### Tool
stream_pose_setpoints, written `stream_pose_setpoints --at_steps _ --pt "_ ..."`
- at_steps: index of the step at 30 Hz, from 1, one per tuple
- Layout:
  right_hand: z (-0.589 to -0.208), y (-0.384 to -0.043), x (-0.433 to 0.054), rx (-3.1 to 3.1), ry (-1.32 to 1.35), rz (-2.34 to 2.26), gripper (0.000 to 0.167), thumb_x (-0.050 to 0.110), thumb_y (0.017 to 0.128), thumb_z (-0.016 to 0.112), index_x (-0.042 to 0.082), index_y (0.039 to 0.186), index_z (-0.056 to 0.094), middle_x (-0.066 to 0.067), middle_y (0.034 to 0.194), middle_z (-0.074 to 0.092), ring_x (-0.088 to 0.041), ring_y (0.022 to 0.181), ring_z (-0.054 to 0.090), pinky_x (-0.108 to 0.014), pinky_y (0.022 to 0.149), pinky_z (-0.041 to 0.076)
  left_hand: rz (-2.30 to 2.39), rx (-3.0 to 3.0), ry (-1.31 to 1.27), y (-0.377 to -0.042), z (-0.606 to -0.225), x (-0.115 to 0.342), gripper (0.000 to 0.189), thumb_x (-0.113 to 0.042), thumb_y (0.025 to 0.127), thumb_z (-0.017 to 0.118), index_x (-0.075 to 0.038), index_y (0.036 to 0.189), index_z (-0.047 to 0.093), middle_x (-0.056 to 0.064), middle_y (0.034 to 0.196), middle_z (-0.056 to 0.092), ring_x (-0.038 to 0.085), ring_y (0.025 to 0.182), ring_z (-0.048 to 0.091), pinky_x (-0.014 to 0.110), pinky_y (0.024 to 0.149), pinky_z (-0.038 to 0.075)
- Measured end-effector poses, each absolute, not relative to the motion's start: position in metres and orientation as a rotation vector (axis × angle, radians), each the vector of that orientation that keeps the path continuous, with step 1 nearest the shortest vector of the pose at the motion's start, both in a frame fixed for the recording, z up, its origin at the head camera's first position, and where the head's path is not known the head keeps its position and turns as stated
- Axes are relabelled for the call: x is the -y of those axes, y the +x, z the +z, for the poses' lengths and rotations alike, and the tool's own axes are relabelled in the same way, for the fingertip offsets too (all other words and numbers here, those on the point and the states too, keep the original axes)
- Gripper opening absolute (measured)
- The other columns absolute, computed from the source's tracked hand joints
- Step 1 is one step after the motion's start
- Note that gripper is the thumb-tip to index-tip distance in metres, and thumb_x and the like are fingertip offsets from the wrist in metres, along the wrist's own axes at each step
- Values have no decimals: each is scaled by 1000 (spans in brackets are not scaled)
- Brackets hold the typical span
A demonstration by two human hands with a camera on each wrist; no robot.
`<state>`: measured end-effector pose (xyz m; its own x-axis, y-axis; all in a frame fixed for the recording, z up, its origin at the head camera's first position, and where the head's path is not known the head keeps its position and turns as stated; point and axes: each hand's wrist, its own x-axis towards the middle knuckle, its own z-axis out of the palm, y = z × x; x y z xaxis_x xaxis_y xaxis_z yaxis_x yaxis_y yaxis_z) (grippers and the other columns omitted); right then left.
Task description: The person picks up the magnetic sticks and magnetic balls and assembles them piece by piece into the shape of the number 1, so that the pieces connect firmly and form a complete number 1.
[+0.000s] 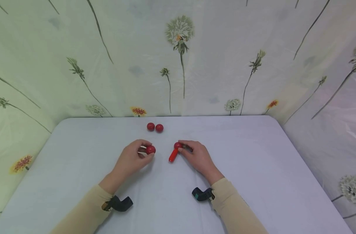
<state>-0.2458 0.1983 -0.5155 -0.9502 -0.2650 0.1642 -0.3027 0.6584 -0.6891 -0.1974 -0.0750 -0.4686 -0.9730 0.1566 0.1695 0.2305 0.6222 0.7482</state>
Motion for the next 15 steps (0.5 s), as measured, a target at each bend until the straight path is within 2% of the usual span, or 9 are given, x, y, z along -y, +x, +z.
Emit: stream_pose_setpoints --at_steps 8,15 --pt "-516 -246 -198 2824 472 1180 41 37 93 70 26 132 64 5 124 65 -18 116 57 -42 95 48 -1320 2759 -363 -188 -469 69 37 -25 83 79 -17 115 62 -6 105 61 15 89 63 26 71 54" --pt "-516 -246 -198 2819 471 1185 41 38 92 70 27 132 64 5 124 65 -18 116 58 -42 96 48 -1305 2737 -470 -183 -486 63 34 -27 84 79 -18 112 62 -10 104 61 10 88 62 22 71 53"
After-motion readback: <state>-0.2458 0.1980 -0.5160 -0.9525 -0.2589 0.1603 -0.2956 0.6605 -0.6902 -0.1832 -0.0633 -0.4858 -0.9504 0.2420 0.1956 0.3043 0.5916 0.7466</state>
